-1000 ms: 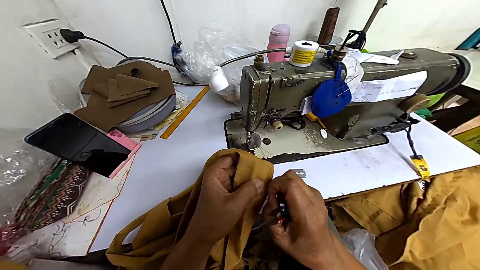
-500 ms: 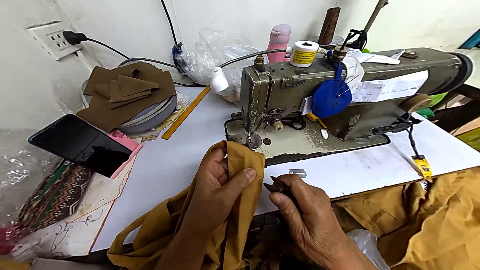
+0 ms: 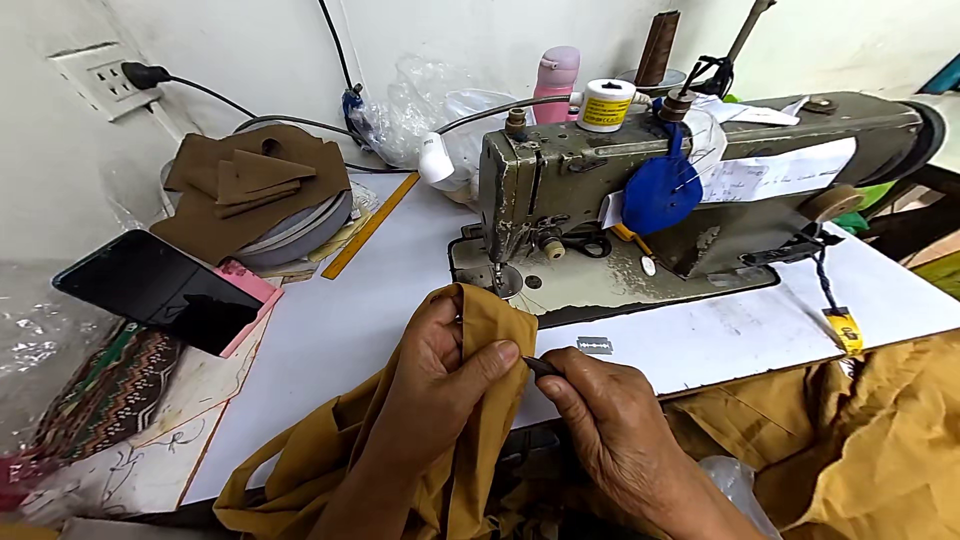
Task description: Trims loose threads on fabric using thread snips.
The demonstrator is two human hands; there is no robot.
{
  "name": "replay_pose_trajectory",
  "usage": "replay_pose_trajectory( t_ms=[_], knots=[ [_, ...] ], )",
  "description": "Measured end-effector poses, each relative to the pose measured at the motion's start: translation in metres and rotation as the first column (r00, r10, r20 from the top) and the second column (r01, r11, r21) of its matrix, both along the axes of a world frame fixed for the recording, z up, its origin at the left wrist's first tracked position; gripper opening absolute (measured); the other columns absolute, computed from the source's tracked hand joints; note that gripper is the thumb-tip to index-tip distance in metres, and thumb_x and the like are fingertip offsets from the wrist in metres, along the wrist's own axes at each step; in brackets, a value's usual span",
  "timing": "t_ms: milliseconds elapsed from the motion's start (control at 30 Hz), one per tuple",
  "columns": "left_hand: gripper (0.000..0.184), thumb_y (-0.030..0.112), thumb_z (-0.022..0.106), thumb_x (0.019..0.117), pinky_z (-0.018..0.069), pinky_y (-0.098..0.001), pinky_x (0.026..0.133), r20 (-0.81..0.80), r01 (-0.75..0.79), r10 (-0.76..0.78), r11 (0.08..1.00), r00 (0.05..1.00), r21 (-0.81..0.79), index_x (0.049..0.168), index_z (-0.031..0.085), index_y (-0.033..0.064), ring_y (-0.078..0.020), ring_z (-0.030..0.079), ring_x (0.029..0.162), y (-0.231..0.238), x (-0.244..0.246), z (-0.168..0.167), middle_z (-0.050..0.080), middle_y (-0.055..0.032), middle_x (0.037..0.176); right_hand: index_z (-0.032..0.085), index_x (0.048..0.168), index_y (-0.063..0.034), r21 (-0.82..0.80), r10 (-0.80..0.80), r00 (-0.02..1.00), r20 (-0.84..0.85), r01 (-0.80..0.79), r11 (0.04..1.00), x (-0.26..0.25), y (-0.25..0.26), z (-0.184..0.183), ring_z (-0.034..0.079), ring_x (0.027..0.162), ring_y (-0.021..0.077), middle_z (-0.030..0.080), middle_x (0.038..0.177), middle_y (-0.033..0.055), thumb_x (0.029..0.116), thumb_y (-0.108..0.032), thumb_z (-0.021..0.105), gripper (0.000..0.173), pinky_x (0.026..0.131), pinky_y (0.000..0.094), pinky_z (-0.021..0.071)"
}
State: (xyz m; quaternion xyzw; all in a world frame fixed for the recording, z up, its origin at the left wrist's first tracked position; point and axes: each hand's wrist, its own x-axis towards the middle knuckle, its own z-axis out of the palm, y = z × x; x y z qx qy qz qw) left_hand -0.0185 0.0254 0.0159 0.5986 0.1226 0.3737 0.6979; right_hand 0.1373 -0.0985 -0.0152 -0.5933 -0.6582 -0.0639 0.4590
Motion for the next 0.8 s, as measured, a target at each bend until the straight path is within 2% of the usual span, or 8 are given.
replay_pose_trajectory(
  t_ms=[133,200,233,300,333,400,500,800],
  knots=[
    [0.025,0.009,0.073,0.0924,0.0623,-0.0307,0.078,-0.001,-0.02,0.02,1.0,1.0,0.013,0.115,0.064,0.0043,-0.0165,0.073,0.084,-0.001,0.003,0.001,0.073,-0.0119,0.095,0.062,0.092,-0.0086,0.005,0.029,0.999,0.016,-0.029,1.0,0.001,-0.002,-0.002,0.052,0.057,0.0075,0.052,0.066,-0.0003,0.1122,-0.038,0.036,0.044,0.049,0.0249,0.0414],
    [0.018,0.007,0.075,0.0908,0.0627,-0.0307,0.076,0.016,-0.072,0.072,0.997,0.997,0.015,0.107,0.068,0.0032,-0.0161,0.073,0.08,-0.002,0.005,-0.001,0.073,-0.0117,0.091,0.064,0.091,-0.0099,-0.057,0.141,0.989,0.041,-0.138,0.989,-0.007,-0.011,-0.004,0.058,0.058,0.0107,0.057,0.066,0.0008,0.1116,-0.04,0.038,0.045,0.05,0.0291,0.0474],
    [0.017,0.006,0.074,0.0905,0.0627,-0.0311,0.076,0.024,-0.089,0.088,0.996,0.996,0.01,0.106,0.068,0.0027,-0.0164,0.073,0.08,-0.001,0.005,-0.002,0.073,-0.0122,0.09,0.065,0.091,-0.0105,-0.118,0.231,0.972,0.042,-0.225,0.967,-0.015,-0.017,-0.004,0.062,0.059,0.0128,0.06,0.067,0.0016,0.1109,-0.04,0.041,0.043,0.051,0.0313,0.051],
    [0.017,0.006,0.073,0.0911,0.0626,-0.032,0.076,0.034,-0.098,0.098,0.995,0.995,0.005,0.107,0.068,0.0026,-0.017,0.073,0.079,0.001,0.007,-0.003,0.073,-0.0129,0.09,0.065,0.09,-0.0075,-0.205,0.372,0.928,-0.017,-0.367,0.907,-0.03,-0.027,-0.002,0.063,0.062,0.0194,0.06,0.068,0.0061,0.11,-0.035,0.047,0.039,0.055,0.0364,0.0513],
    [0.017,0.006,0.072,0.0918,0.0626,-0.0321,0.076,0.031,-0.1,0.1,0.995,0.994,0.005,0.108,0.067,0.003,-0.017,0.073,0.079,0.002,0.007,-0.003,0.073,-0.0127,0.09,0.065,0.091,-0.0061,-0.195,0.361,0.931,-0.045,-0.363,0.911,-0.031,-0.029,-0.002,0.064,0.063,0.0195,0.062,0.069,0.0071,0.1095,-0.035,0.049,0.038,0.056,0.0363,0.052],
    [0.017,0.007,0.071,0.0932,0.0623,-0.0313,0.076,0.011,-0.103,0.103,0.995,0.995,0.012,0.11,0.066,0.004,-0.0161,0.072,0.08,0.0,0.006,-0.003,0.073,-0.0114,0.09,0.064,0.098,-0.0069,-0.1,0.198,0.979,-0.055,-0.202,0.974,-0.021,-0.025,-0.002,0.062,0.062,0.0115,0.062,0.073,0.0038,0.109,-0.04,0.048,0.039,0.054,0.0288,0.0526],
    [0.017,0.007,0.071,0.0932,0.0625,-0.0309,0.074,0.021,-0.106,0.105,0.993,0.994,0.051,0.109,0.065,0.0035,-0.016,0.073,0.079,-0.003,0.007,-0.004,0.073,-0.0115,0.09,0.062,0.1,-0.0059,0.009,0.019,0.999,-0.031,-0.019,1.0,-0.004,-0.011,0.001,0.054,0.058,0.005,0.057,0.07,0.0008,0.1094,-0.041,0.046,0.04,0.05,0.0211,0.0447],
    [0.017,0.009,0.072,0.0934,0.0627,-0.0282,0.072,0.031,-0.153,0.15,0.971,0.988,0.182,0.107,0.064,0.0051,-0.0146,0.073,0.078,-0.006,0.006,-0.003,0.073,-0.0083,0.089,0.062,0.095,-0.0075,-0.041,0.028,1.0,0.013,-0.027,0.999,0.0,-0.007,0.0,0.052,0.055,0.0067,0.053,0.066,-0.0002,0.1113,-0.04,0.04,0.043,0.047,0.0236,0.0404]
  ],
)
